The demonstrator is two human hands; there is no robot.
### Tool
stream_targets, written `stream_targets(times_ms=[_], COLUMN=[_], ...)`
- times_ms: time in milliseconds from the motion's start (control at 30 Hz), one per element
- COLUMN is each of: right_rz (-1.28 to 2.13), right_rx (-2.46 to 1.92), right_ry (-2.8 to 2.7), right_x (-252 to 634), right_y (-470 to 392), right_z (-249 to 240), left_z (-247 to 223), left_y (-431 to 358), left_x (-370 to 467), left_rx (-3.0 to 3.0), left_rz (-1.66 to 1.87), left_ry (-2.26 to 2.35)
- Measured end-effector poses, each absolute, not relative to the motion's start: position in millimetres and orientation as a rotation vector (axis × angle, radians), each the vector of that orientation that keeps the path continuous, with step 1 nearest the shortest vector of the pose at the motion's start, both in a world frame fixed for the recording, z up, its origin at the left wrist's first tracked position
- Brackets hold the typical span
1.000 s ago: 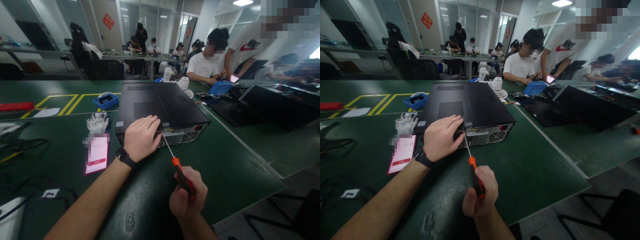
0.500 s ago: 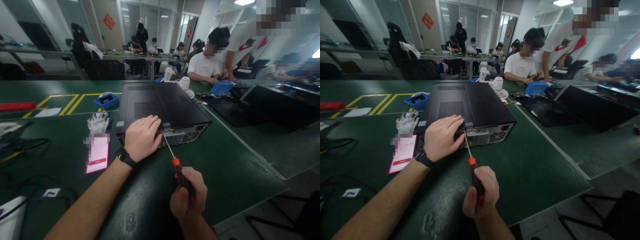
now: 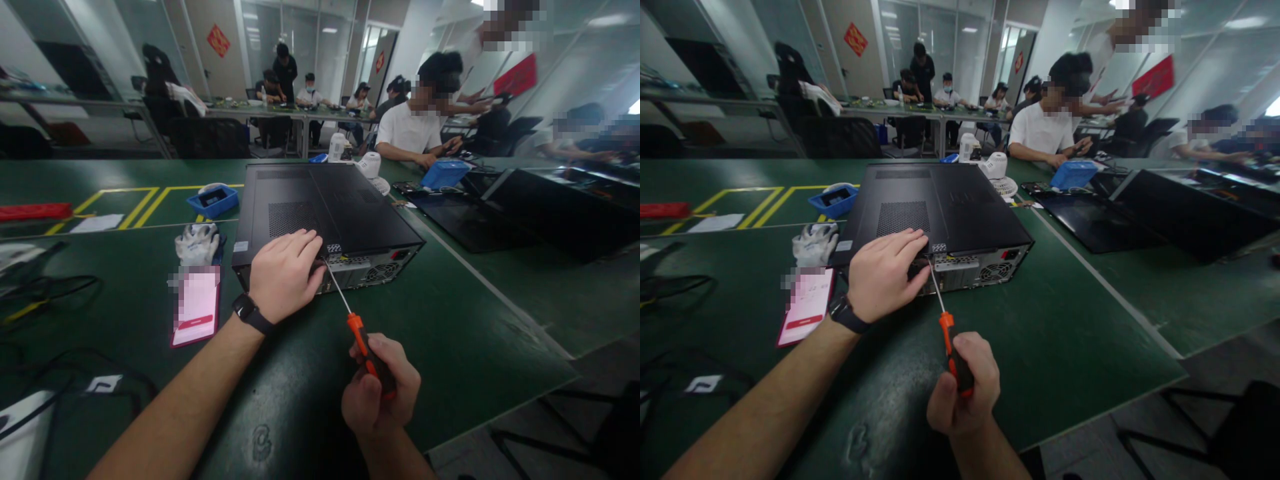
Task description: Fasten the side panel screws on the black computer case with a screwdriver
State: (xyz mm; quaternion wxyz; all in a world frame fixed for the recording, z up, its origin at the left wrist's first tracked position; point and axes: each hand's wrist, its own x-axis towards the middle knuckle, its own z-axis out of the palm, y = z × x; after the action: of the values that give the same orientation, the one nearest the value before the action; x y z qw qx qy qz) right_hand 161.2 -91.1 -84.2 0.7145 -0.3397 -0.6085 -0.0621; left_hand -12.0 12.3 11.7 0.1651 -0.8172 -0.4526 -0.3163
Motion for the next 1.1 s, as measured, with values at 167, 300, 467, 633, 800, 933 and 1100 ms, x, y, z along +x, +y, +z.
stream_targets(times_ms=[167, 300, 467, 633, 800, 933, 1100], right_rz=[-0.111, -0.170, -0.234, -0.230, -0.141, -0.178, -0.263], right_rx=[-0.758, -0.794, -0.803, -0.771, -0.703, -0.747, -0.733], right_ry=[-1.343, -1.332, -1.331, -1.321, -1.320, -1.323, -1.301], right_x=[162, 161, 161, 162, 158, 157, 159], right_y=[-93, -93, -91, -89, -88, -89, -85], right_z=[-82, -75, -74, -81, -78, -73, -75], left_z=[11, 10, 9, 9, 10, 10, 10], left_y=[13, 14, 14, 14, 14, 13, 13], left_x=[-12, -12, -12, -13, -13, -12, -12], left_rx=[-2.326, -2.320, -2.321, -2.324, -2.324, -2.319, -2.313], left_rz=[-0.904, -0.910, -0.919, -0.921, -0.915, -0.917, -0.910], left_ry=[-1.280, -1.273, -1.269, -1.263, -1.267, -1.264, -1.267])
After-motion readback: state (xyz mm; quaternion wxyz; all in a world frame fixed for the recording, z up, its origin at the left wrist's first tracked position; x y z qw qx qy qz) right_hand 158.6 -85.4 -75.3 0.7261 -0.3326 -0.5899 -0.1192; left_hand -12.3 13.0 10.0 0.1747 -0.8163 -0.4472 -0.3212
